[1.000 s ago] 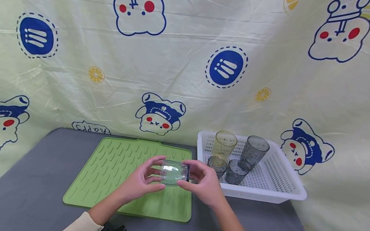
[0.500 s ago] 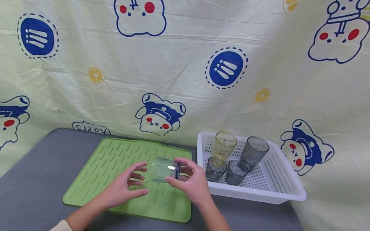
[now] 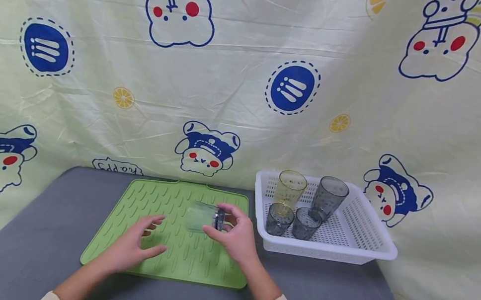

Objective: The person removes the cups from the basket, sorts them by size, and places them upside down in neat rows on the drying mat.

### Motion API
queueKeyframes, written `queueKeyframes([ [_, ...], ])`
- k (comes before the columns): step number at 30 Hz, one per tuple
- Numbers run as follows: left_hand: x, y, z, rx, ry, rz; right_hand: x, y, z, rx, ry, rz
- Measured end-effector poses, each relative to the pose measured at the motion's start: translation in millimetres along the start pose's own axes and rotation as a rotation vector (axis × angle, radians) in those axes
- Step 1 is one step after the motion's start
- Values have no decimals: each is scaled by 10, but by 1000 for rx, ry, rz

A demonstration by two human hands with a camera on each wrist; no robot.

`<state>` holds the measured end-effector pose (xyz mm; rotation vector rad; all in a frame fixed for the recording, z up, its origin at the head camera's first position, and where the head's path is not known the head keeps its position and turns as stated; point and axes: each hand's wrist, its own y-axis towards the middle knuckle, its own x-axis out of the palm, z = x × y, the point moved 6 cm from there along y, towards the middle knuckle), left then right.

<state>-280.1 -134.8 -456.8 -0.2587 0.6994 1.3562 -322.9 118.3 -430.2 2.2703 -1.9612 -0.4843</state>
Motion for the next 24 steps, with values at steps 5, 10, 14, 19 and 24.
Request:
queueKeyframes([
  [5,-162,-89,-102,-11,143,-11,64,54,57,7,16,27],
  [10,-308,-167,-228,-3,241,-24,133,104,94,29,26,37],
  [14,-448,-241,-332,-24,306,-22,196,156,115,33,42,35],
  [19,-627,-330,-476,-62,403,-8,265,230,144,35,56,34],
  [24,-791,-391,-634,-102,472,-36,304,284,168,41,18,52],
])
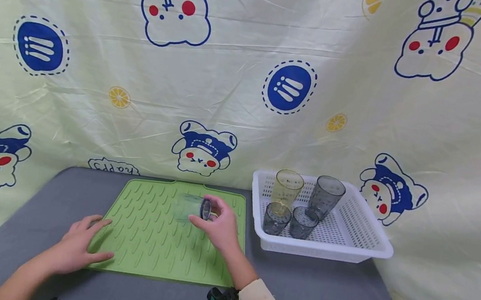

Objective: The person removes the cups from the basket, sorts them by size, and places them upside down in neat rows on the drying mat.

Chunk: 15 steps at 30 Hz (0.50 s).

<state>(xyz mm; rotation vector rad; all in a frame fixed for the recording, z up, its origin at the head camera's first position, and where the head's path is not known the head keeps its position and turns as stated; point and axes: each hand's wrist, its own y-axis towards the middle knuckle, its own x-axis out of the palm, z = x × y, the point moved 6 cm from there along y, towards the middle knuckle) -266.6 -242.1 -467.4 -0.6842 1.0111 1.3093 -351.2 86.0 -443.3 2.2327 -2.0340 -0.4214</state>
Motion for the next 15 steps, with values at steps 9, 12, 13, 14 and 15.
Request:
queueKeyframes([
  [9,7,-39,-346,-64,27,-169,67,87,31,3,-40,0],
  [12,19,-28,-397,-81,39,-210,91,119,30,-5,-47,-6],
  [13,20,-25,-406,-88,44,-220,101,130,27,-6,-44,-10],
  [14,17,-21,-411,-92,49,-230,111,140,22,-6,-43,-12],
  [15,17,-18,-417,-101,51,-238,122,148,13,-6,-42,-15],
])
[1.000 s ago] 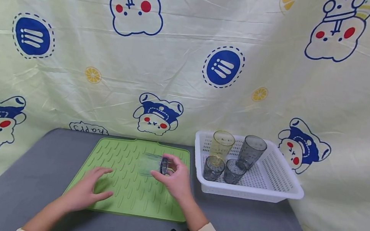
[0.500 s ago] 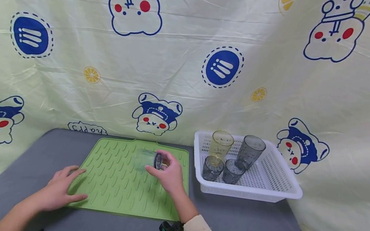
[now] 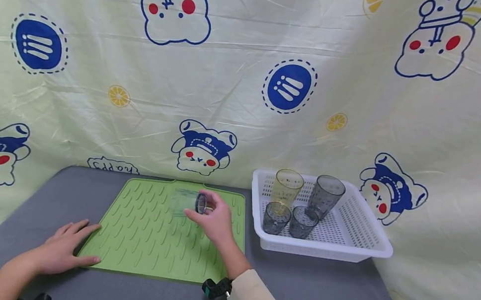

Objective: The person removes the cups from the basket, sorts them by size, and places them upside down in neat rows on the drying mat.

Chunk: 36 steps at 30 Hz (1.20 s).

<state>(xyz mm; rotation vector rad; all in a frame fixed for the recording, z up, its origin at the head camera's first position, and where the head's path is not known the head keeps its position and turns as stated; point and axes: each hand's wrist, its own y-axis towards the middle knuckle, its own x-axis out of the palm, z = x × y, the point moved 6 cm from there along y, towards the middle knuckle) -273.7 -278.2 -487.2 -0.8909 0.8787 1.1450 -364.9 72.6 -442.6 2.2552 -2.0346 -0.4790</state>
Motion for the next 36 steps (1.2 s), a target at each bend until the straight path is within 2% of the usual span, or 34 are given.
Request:
queueKeyframes([
  [8,-10,0,64,7,55,-6,70,126,-9,20,-36,-8],
  [15,13,17,30,13,87,18,189,241,-18,21,-37,-31],
  [21,15,17,13,-21,120,-18,309,298,26,39,-66,-52],
  [36,24,39,-10,-40,111,-40,628,439,81,27,-118,-75],
])
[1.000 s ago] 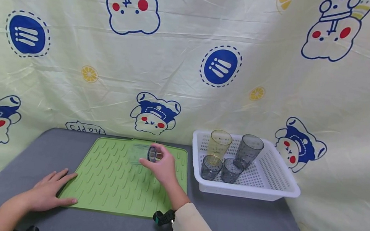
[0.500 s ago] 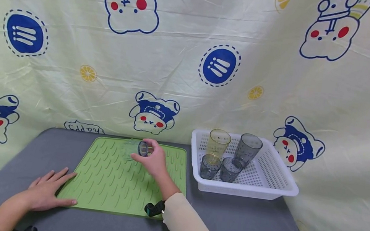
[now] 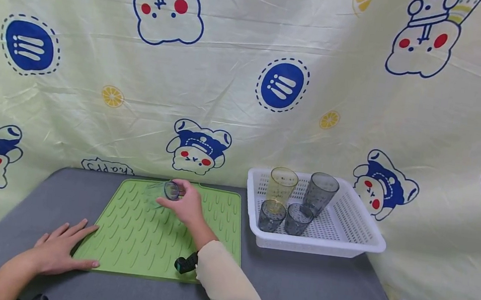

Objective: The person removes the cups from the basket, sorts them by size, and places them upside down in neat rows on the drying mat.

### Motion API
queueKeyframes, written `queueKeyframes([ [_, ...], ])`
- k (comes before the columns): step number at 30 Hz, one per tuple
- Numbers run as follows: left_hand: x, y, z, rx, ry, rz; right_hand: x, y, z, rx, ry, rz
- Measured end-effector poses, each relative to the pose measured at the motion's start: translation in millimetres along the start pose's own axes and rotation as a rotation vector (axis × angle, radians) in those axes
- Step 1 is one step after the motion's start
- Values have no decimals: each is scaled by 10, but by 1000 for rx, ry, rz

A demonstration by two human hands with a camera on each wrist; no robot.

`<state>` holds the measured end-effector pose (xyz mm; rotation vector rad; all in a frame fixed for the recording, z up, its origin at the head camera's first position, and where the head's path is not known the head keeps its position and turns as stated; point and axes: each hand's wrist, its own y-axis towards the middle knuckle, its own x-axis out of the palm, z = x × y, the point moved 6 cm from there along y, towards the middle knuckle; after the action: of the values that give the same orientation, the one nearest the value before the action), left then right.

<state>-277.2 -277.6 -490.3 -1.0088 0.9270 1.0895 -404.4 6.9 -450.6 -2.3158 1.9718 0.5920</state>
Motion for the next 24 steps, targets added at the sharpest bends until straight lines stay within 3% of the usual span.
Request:
queueKeyframes([
  [14,23,25,-6,-21,-6,-33,223,148,132,33,38,-19],
  [24,-6,11,9,-20,4,-23,374,208,107,36,41,-47],
])
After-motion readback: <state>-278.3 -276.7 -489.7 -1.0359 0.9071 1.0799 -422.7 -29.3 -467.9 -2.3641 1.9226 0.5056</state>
